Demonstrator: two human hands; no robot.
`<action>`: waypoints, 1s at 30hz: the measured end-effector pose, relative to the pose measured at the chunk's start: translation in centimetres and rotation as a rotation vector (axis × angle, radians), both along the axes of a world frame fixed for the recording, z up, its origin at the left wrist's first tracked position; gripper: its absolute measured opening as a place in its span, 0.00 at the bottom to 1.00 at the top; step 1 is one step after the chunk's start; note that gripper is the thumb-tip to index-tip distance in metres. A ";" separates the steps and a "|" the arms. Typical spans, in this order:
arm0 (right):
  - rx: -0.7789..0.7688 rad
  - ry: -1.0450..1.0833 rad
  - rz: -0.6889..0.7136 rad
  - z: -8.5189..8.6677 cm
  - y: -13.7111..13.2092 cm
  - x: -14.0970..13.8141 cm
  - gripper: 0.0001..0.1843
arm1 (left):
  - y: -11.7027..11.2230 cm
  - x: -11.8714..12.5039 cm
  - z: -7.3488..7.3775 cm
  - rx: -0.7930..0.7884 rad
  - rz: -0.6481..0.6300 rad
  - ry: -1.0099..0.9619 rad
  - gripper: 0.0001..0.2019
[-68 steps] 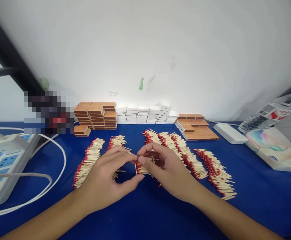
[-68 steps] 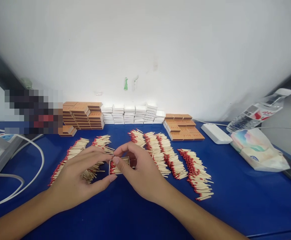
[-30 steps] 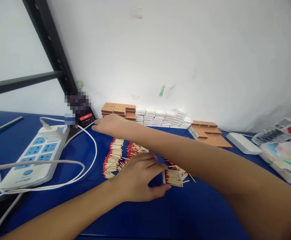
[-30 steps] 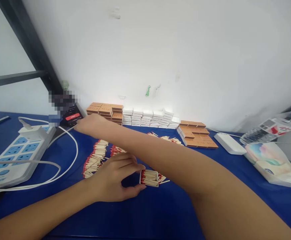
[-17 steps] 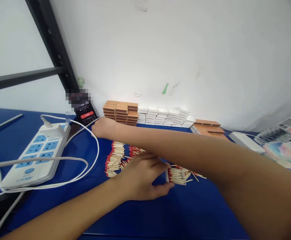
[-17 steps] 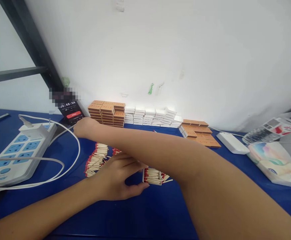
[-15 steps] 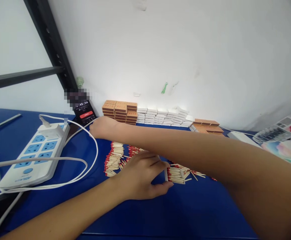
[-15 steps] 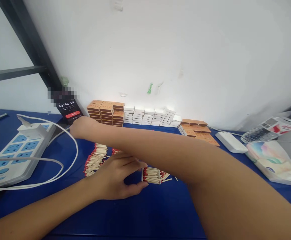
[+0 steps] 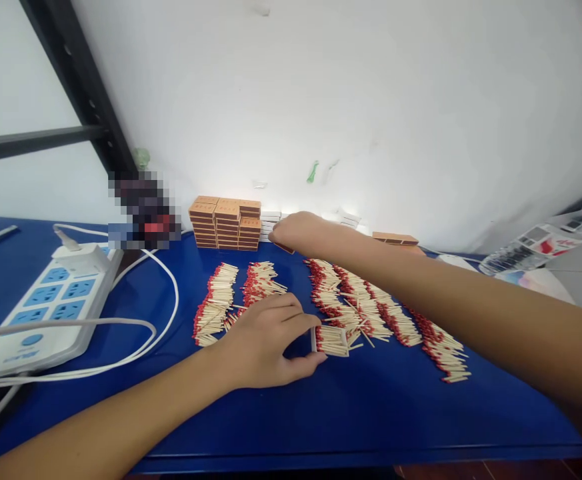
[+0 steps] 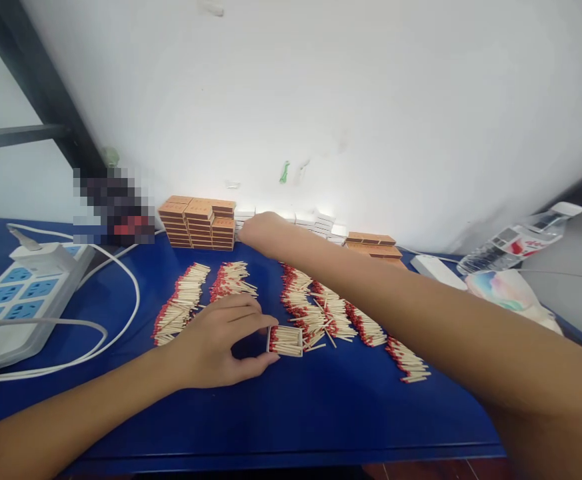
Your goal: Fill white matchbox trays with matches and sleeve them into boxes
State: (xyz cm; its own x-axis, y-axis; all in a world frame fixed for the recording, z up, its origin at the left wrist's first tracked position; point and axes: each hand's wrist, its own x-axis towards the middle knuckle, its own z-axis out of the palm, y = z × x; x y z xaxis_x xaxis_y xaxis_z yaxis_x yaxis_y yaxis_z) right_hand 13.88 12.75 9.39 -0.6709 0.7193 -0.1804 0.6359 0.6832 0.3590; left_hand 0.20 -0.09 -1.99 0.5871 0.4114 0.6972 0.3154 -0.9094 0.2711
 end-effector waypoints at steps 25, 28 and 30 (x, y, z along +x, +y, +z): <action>-0.001 0.707 -0.188 -4.2 -1.6 11.3 0.27 | 1.6 -1.2 1.9 -0.195 0.479 -0.215 0.12; -0.163 0.862 -0.218 -4.7 -4.9 13.4 0.27 | 1.7 -1.4 2.3 -0.271 0.568 -0.233 0.14; -0.214 0.901 -0.210 -5.2 -6.6 13.9 0.26 | 1.8 -1.5 2.3 -0.277 0.585 -0.240 0.14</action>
State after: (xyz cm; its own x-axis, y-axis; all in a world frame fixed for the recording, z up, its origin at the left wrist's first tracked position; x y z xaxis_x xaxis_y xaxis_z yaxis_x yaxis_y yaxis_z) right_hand 27.81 6.18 4.15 -0.4824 0.8528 0.1999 0.7302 0.5176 -0.4461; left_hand -1.26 1.74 0.35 0.0567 0.7951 0.6039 0.6355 -0.4952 0.5924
